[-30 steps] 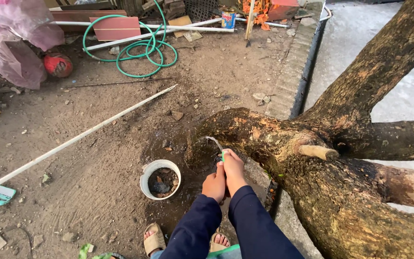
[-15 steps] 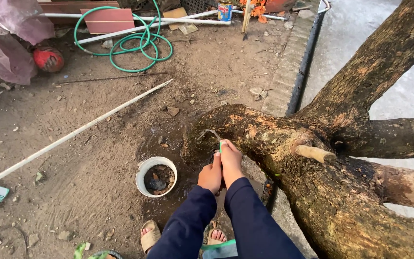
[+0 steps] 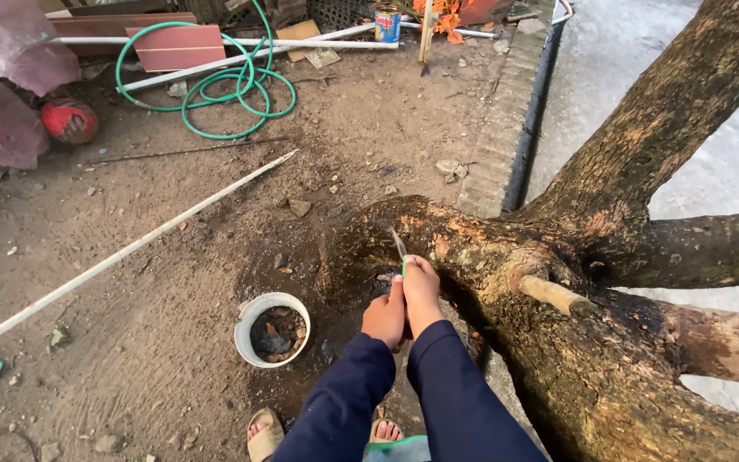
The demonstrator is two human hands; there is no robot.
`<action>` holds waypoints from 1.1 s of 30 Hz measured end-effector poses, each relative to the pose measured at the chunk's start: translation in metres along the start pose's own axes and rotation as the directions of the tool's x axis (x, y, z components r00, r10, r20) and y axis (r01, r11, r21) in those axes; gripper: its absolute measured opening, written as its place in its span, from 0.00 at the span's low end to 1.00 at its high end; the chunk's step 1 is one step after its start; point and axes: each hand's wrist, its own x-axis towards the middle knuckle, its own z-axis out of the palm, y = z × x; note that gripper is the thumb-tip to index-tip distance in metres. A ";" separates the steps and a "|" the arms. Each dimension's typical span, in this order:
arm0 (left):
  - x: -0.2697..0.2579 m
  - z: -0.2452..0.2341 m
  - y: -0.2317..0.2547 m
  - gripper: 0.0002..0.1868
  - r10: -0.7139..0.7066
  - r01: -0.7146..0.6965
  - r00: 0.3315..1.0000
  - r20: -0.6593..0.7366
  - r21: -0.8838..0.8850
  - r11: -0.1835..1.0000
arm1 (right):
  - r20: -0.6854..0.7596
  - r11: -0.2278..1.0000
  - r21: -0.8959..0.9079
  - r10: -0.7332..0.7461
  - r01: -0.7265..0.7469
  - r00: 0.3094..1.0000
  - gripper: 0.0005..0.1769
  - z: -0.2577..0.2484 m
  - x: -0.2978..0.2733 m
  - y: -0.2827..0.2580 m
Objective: Watering plants and a tree using a garden hose.
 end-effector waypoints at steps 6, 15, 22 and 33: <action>-0.005 -0.002 0.015 0.44 -0.085 0.086 0.995 0.046 -0.012 0.996 | -0.010 0.997 -0.032 0.066 -0.066 0.998 0.13 -0.002 -0.013 -0.022; -0.014 -0.011 0.033 0.44 -0.133 0.140 0.987 0.086 -0.078 0.987 | 0.072 0.989 0.111 0.089 -0.097 0.993 0.13 0.005 -0.018 -0.031; -0.006 -0.011 0.029 0.44 -0.076 0.079 0.996 0.050 -0.055 0.995 | 0.062 0.995 0.035 0.094 -0.097 0.994 0.13 0.009 -0.023 -0.039; 0.014 0.007 -0.011 0.45 -0.061 0.058 0.998 0.035 0.073 0.996 | 0.001 0.981 0.066 0.184 -0.183 0.983 0.13 -0.004 0.009 0.010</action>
